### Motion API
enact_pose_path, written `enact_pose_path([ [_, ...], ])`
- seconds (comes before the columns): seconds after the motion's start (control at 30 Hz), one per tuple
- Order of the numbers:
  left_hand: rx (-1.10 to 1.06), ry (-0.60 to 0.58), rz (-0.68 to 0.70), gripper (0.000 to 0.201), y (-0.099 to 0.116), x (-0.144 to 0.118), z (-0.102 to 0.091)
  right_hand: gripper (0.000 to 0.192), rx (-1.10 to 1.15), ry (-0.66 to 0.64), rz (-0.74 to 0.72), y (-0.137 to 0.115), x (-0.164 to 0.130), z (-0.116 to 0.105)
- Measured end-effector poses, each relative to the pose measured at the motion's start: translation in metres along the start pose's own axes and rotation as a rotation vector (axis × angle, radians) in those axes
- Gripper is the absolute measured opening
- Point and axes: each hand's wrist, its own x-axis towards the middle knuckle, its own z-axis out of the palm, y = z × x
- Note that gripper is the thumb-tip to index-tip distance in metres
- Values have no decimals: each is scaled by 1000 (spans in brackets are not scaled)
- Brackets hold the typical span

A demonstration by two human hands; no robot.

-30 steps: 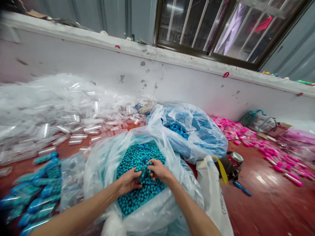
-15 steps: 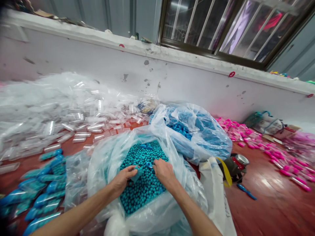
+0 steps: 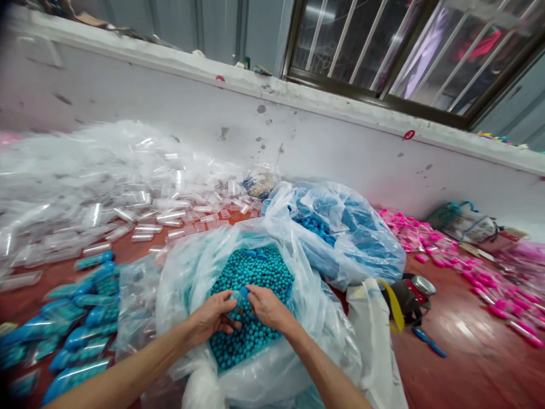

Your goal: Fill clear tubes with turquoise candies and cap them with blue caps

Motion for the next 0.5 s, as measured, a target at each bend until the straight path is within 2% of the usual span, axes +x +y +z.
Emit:
enact_pose_path([
  [0.1, 114, 17, 35, 51, -3, 0, 2, 39, 93, -38, 22, -3, -5, 4],
  [0.27, 252, 105, 144, 49, -1, -1, 5, 31, 114, 159, -45, -5, -7, 7],
  [0.37, 224, 122, 153, 49, -1, -2, 8, 30, 142, 213, -36, -4, -8, 13],
  [0.5, 112, 107, 159, 62, -3, -4, 12, 33, 244, 223, 21, 0, -9, 21],
])
